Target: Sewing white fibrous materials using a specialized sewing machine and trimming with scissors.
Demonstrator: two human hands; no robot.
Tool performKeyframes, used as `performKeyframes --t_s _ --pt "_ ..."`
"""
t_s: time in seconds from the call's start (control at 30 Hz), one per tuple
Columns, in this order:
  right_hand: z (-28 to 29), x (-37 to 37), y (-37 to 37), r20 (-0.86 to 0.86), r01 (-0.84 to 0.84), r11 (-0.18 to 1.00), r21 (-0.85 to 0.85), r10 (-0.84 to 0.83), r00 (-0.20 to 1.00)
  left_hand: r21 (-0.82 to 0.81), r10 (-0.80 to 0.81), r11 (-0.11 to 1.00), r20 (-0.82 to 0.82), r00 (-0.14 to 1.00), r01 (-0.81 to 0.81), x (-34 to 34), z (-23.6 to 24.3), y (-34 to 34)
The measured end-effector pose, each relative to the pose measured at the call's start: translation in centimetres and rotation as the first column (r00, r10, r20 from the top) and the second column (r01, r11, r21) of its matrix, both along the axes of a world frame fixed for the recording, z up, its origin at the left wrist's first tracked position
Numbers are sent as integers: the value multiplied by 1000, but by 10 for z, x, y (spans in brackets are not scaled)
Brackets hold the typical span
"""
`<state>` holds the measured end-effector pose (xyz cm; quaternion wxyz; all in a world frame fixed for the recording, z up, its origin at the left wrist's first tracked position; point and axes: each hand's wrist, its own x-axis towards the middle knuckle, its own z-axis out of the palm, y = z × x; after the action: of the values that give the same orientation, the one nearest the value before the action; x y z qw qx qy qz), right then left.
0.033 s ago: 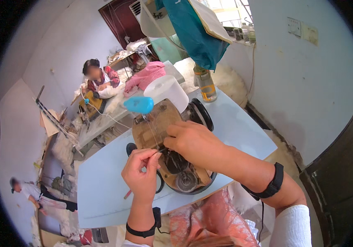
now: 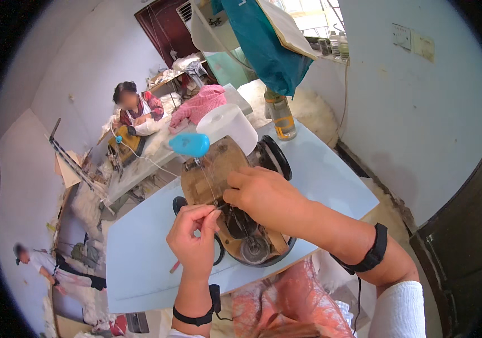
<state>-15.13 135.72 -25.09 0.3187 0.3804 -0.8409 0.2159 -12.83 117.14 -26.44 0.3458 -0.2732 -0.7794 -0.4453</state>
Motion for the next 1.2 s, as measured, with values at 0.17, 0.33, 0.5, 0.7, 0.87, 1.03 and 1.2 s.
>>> performKeyframes --t_s 0.17,0.33,0.5,0.7,0.87,1.03,1.2 --pt "-1 0 -1 0 -4 1000 1 4 1000 -54 26 998 -74 997 -30 1 -1 1" --pt "2 2 0 -2 14 999 34 -14 1000 62 8 998 14 1000 -9 -4 -4 2" --pt "1 1 -1 -3 -1 999 35 1 1000 9 19 1000 -27 999 -19 5 -3 3" --pt "6 3 -1 -38 -3 995 95 7 999 -49 27 998 -116 993 -33 7 -4 6" --pt "5 1 -1 -41 9 995 97 -6 999 -63 35 997 -119 992 -43 7 -5 9" --pt "6 3 -4 -93 24 992 124 -12 996 -59 19 998 -121 992 -26 10 -10 6" --pt "3 0 -3 -106 24 995 93 -14 994 -95 14 995 -141 990 -27 4 -10 8"
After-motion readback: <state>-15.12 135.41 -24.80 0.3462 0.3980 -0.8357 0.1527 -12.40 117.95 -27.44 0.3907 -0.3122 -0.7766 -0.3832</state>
